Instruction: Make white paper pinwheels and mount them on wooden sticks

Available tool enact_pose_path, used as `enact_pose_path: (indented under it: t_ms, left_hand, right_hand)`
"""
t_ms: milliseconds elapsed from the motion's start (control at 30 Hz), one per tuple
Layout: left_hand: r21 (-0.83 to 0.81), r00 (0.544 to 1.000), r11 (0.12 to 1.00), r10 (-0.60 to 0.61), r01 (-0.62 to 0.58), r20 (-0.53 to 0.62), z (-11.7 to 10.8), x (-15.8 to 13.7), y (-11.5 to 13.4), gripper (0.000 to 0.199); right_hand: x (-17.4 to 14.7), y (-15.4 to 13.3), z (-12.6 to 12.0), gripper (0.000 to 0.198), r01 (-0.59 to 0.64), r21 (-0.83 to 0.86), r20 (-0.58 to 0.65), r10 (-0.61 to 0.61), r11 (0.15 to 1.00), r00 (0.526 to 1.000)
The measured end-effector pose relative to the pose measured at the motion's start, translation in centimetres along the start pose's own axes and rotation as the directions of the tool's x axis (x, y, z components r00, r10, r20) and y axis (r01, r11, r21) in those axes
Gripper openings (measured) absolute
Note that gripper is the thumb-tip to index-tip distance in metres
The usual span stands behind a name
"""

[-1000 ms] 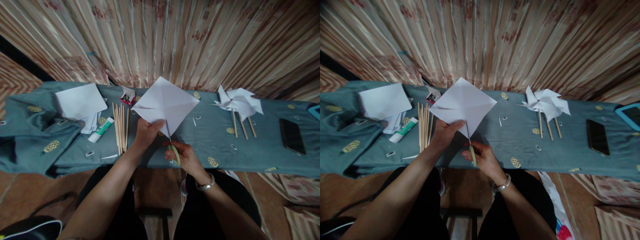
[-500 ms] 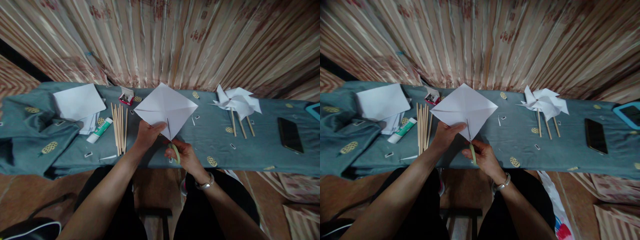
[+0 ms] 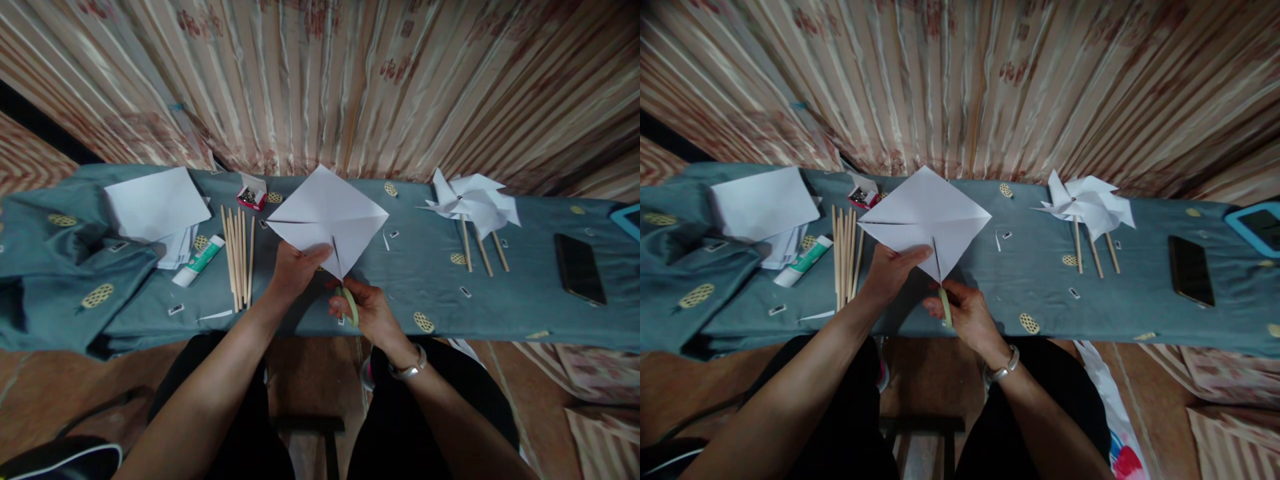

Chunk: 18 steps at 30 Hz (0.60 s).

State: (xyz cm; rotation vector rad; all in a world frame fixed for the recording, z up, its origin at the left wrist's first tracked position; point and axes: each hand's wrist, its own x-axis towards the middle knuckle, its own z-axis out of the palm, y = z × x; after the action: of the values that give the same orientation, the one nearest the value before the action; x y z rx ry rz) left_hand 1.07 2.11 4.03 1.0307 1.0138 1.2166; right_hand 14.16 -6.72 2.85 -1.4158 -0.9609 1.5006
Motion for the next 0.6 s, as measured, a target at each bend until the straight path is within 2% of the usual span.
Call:
enact_pose_path:
  t_ms: [300,600]
  left_hand:
    - [0.032,0.999,0.999,-0.016,0.014,0.05,0.08,-0.44,-0.19,0.015]
    - [-0.01,0.999,0.999,-0.053,0.053,0.01,0.41,-0.46,0.3,0.018]
  right_hand:
    - [0.05,0.13,-0.47,0.043,0.081,-0.053,0.025,-0.079,0.995,0.997]
    - [0.29,-0.37,0.22,0.045,-0.005,0.018,0.004,0.005,1.0,1.0]
